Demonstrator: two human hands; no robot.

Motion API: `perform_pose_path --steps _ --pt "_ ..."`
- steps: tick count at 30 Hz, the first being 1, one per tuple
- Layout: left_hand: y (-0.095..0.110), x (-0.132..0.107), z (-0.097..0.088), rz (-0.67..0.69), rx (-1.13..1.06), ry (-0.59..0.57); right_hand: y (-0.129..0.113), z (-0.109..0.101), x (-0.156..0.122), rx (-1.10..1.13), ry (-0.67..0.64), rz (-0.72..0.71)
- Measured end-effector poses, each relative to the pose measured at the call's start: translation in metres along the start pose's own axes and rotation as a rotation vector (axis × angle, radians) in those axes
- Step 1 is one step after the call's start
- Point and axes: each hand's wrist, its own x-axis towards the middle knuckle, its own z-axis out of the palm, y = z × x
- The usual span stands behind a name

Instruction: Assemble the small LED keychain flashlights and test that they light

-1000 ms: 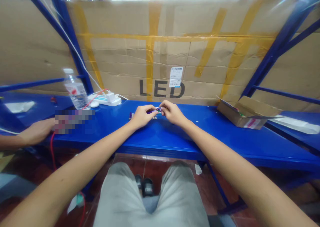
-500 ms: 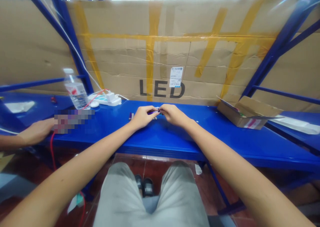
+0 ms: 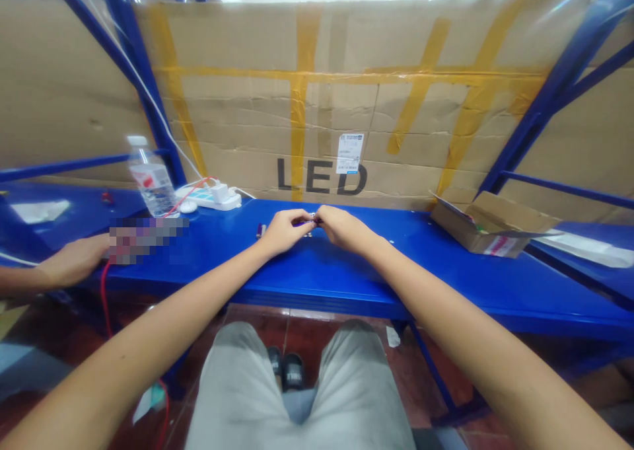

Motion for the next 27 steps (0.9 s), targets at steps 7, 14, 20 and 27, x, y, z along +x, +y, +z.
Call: perform_pose_path --steps 7,14,20,27 --pt "-0.002 0.000 -0.001 0.021 0.075 -0.038 0.003 0.001 -0.002 -0.069 -0.013 -0.070" --pt "0.000 -0.002 0.001 0.040 0.138 -0.064 0.003 0.002 -0.003 0.034 -0.055 0.088" --pt "0.002 -0.003 0.004 0.239 0.338 -0.083 0.000 -0.001 0.003 0.401 -0.059 0.265" --pt "0.000 -0.002 0.006 0.280 0.335 -0.080 0.003 -0.012 0.004 0.831 -0.205 0.536"
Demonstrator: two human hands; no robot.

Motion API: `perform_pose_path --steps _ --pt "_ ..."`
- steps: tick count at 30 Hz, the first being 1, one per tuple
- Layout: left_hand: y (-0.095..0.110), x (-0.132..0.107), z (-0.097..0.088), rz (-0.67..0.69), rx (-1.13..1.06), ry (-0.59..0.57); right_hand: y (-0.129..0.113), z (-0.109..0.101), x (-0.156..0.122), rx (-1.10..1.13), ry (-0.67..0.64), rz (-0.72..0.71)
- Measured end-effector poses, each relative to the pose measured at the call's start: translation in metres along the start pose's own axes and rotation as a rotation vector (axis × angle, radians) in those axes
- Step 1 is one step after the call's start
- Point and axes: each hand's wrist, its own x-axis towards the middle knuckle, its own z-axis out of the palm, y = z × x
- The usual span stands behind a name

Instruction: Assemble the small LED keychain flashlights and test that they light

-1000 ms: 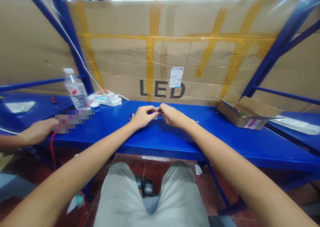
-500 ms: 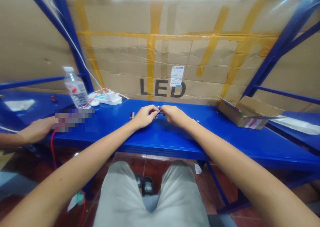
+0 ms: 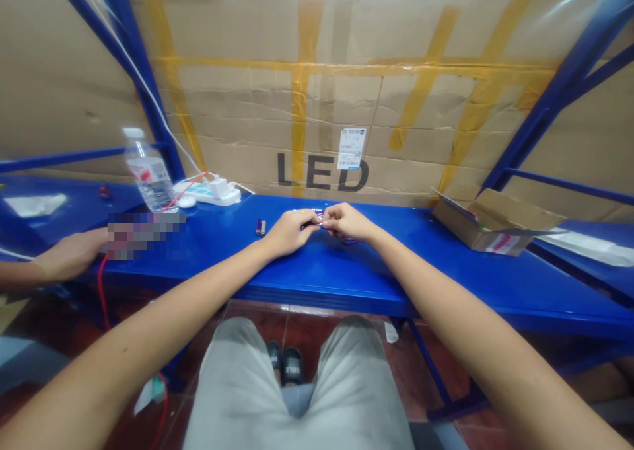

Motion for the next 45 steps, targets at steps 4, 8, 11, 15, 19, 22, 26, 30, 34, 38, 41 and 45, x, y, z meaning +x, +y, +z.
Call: perform_pose_path --steps 4,8,11,15,19,22,26,30,34,38,41,45 --pt "-0.001 0.001 0.000 -0.080 -0.074 0.054 -0.002 0.000 0.000 -0.018 0.063 -0.043" --pt "-0.001 0.001 0.002 -0.058 -0.091 0.081 -0.002 0.003 0.002 0.003 0.065 -0.050" --pt "-0.001 0.001 0.004 -0.016 -0.078 0.076 -0.004 0.005 0.001 0.102 0.042 0.024" --pt "0.002 0.001 0.003 0.023 -0.050 0.058 -0.008 0.004 -0.003 0.285 0.000 0.143" --pt "0.003 0.001 0.002 0.048 -0.031 0.050 -0.010 0.003 -0.004 0.382 -0.041 0.219" --pt "0.002 0.001 0.002 0.012 -0.021 0.043 -0.007 0.001 -0.003 0.343 -0.048 0.191" --pt "0.000 0.000 0.000 -0.044 -0.015 0.040 -0.005 -0.002 -0.002 0.126 -0.032 0.074" --pt "0.001 -0.001 -0.001 -0.073 -0.029 0.060 -0.006 -0.003 -0.004 0.096 -0.036 0.043" --pt "0.001 -0.001 -0.002 -0.112 -0.075 0.064 -0.006 -0.003 -0.006 0.214 -0.063 0.068" --pt "0.001 -0.001 -0.002 -0.132 -0.094 0.062 -0.001 -0.002 -0.003 0.326 -0.086 0.088" --pt "-0.001 -0.001 -0.001 -0.152 -0.167 0.067 0.004 -0.003 0.002 0.350 -0.065 0.084" --pt "-0.004 -0.002 0.003 -0.178 -0.260 0.097 0.008 -0.003 0.006 0.332 -0.011 0.089"
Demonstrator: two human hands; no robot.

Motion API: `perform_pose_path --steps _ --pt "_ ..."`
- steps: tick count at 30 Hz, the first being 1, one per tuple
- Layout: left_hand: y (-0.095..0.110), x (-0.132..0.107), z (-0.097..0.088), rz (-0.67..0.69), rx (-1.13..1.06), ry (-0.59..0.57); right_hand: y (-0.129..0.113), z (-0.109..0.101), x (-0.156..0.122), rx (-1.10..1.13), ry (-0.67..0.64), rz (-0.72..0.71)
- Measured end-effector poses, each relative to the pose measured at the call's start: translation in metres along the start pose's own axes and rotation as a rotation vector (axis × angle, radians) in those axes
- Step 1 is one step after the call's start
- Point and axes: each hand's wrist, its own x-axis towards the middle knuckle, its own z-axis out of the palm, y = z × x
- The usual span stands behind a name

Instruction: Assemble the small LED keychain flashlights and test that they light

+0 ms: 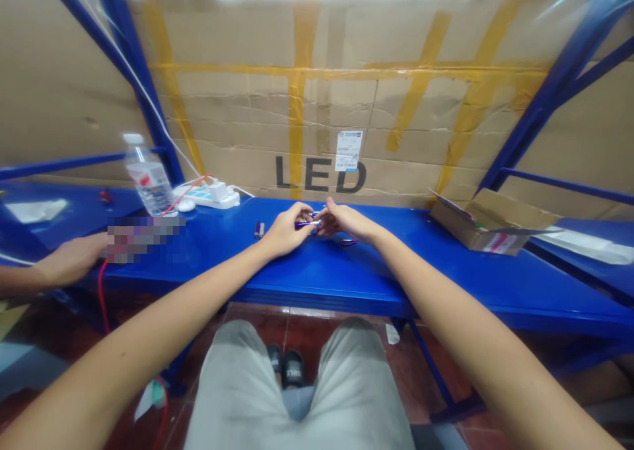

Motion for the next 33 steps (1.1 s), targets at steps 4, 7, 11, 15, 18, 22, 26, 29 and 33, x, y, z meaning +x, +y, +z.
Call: perform_pose_path --steps 4,7,11,15,18,22,26,29,33 --pt "-0.002 -0.001 0.002 0.009 -0.047 -0.003 -0.005 0.002 -0.003 -0.025 -0.005 -0.052" --pt "-0.002 -0.001 0.002 0.011 -0.043 0.007 -0.011 0.006 -0.008 -0.146 -0.028 -0.156" --pt "-0.003 -0.001 0.001 -0.021 -0.136 0.003 -0.014 0.011 -0.013 -0.401 -0.020 -0.245" --pt "-0.004 0.000 0.002 -0.121 -0.282 0.010 -0.011 0.017 -0.012 -0.816 0.075 -0.427" --pt "-0.004 0.004 0.001 -0.134 -0.321 0.076 -0.008 0.021 -0.011 -1.044 0.105 -0.474" --pt "-0.001 0.011 -0.003 -0.285 -0.577 0.212 -0.005 0.027 -0.011 -1.189 0.145 -0.499" --pt "0.004 0.017 -0.012 -0.543 -0.964 0.139 -0.003 0.031 -0.011 -1.190 0.121 -0.590" --pt "0.007 0.018 -0.017 -0.616 -1.084 0.093 -0.002 0.033 -0.010 -1.161 0.123 -0.634" --pt "0.007 0.018 -0.020 -0.636 -1.146 0.126 -0.002 0.032 -0.010 -1.146 0.141 -0.643"
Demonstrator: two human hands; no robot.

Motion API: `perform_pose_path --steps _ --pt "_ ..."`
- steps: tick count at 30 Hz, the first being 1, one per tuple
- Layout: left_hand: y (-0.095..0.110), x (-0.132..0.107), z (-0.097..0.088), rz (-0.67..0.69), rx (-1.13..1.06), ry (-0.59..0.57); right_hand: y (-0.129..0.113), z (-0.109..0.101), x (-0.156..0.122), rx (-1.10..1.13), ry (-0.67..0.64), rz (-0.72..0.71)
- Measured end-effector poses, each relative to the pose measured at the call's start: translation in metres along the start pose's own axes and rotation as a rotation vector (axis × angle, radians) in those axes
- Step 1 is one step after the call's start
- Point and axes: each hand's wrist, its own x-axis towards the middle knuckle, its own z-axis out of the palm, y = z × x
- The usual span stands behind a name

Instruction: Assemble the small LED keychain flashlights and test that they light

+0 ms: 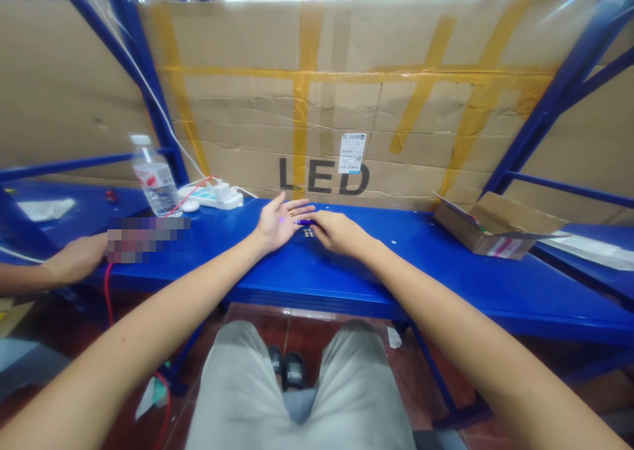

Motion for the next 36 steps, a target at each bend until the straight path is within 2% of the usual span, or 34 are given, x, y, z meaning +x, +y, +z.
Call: perform_pose_path --steps 14,36 --pt "0.0016 0.0001 -0.0022 -0.014 0.047 0.025 0.0006 -0.0025 -0.0007 0.017 -0.040 0.042" --pt "0.0023 0.0011 -0.0024 -0.015 0.031 0.034 0.0013 -0.0062 -0.0017 0.032 -0.041 0.019"
